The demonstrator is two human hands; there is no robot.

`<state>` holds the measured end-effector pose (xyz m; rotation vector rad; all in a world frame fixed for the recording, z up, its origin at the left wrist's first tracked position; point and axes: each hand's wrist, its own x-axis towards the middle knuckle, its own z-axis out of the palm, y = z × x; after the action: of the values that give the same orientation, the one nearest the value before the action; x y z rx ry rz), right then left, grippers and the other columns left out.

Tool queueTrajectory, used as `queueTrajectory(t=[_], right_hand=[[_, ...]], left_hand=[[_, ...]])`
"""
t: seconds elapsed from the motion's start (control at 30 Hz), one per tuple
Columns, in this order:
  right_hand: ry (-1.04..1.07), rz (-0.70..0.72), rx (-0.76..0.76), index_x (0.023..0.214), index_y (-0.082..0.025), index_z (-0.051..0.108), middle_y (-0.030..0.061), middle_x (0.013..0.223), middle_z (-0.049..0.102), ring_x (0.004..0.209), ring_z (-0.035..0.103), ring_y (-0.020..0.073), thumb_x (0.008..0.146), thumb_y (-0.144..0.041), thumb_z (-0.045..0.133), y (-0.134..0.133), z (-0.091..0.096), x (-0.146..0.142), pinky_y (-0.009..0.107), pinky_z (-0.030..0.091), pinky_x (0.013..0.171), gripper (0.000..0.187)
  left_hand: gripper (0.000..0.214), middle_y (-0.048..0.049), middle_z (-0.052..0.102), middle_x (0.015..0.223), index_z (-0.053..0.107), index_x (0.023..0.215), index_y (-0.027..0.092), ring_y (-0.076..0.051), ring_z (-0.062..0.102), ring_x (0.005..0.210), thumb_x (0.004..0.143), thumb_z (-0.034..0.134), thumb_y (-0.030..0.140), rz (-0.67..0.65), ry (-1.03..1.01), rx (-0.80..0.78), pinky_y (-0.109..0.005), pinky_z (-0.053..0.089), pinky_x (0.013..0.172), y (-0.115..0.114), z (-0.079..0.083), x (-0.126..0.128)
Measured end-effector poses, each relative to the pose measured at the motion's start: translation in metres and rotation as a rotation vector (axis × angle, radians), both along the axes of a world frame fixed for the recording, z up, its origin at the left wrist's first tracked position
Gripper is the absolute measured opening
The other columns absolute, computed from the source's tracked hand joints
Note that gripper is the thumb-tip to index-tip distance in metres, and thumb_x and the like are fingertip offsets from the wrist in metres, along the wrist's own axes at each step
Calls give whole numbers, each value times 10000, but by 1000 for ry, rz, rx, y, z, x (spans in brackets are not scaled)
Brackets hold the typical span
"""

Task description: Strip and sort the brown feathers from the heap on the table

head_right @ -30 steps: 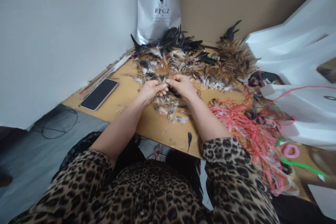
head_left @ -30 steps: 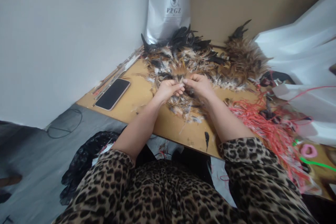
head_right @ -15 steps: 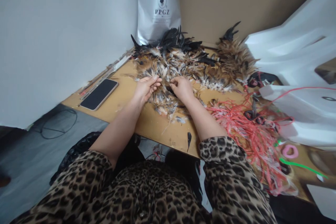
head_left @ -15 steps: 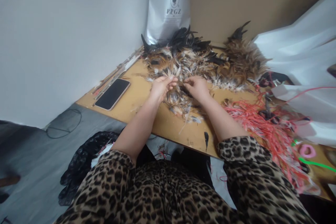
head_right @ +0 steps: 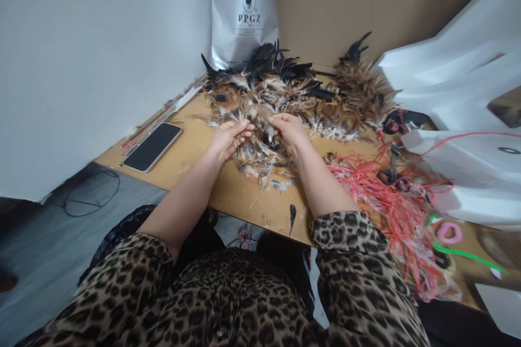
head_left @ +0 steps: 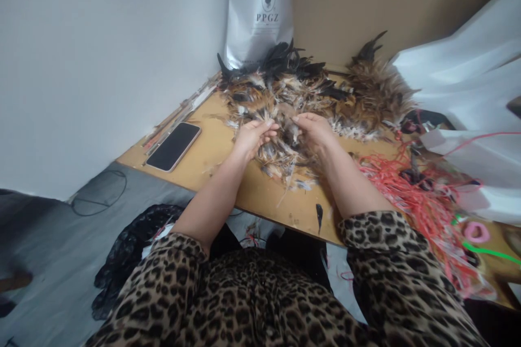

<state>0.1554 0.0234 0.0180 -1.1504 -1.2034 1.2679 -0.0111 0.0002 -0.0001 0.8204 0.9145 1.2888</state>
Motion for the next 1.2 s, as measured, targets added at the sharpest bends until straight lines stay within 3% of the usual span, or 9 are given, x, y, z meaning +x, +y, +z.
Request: queueTrajectory(t=[0.13,0.43,0.7,0.9,1.03,1.2], right_hand=[[188,109,-84,650,-176,499,-66,456,466,386,383,58,488,-350,773,-4,6,-4,195,295,380,363],[188,-59,27,669,-186,501,-64,483,491,422,473,68,518,-392,764,-10,5,-19,183,358,394,366],[169,77,25,749,-202,534,-15,636,604,604,599,110,617,-539,658,-12,10,-12,214,454,524,383],[187,291,-58,796,-195,594,2,748,662,705,612,118,531,-387,763,-19,8,-12,228,464,621,369],[145,289,-11,697,-167,603,-3,658,646,633,583,99,535,-369,766,-19,5,-16,230,455,625,306],[100,154,7,586,-164,551,-18,591,605,551,541,90,509,-402,773,-10,-1,-13,231,419,557,335]], left_hand=[[134,-73,690,845,639,795,91,-45,611,597,716,651,198,-110,-57,-2,-119,426,493,-3,1,1],[117,-106,681,850,636,774,59,-78,636,629,712,653,157,-337,-92,-48,-114,432,467,-10,2,5],[53,-38,643,724,631,750,78,2,549,534,756,578,71,-311,-250,-119,-61,397,450,-7,5,-1],[130,-30,626,709,634,756,94,11,523,518,790,515,53,-354,-394,-163,-43,361,422,-9,8,-5],[92,-36,640,725,634,762,97,10,525,504,775,547,67,-354,-330,-175,-46,358,410,-10,9,-4],[73,-76,683,804,645,799,90,-30,595,562,743,608,120,-264,-199,-95,-79,410,442,-7,4,-1]])
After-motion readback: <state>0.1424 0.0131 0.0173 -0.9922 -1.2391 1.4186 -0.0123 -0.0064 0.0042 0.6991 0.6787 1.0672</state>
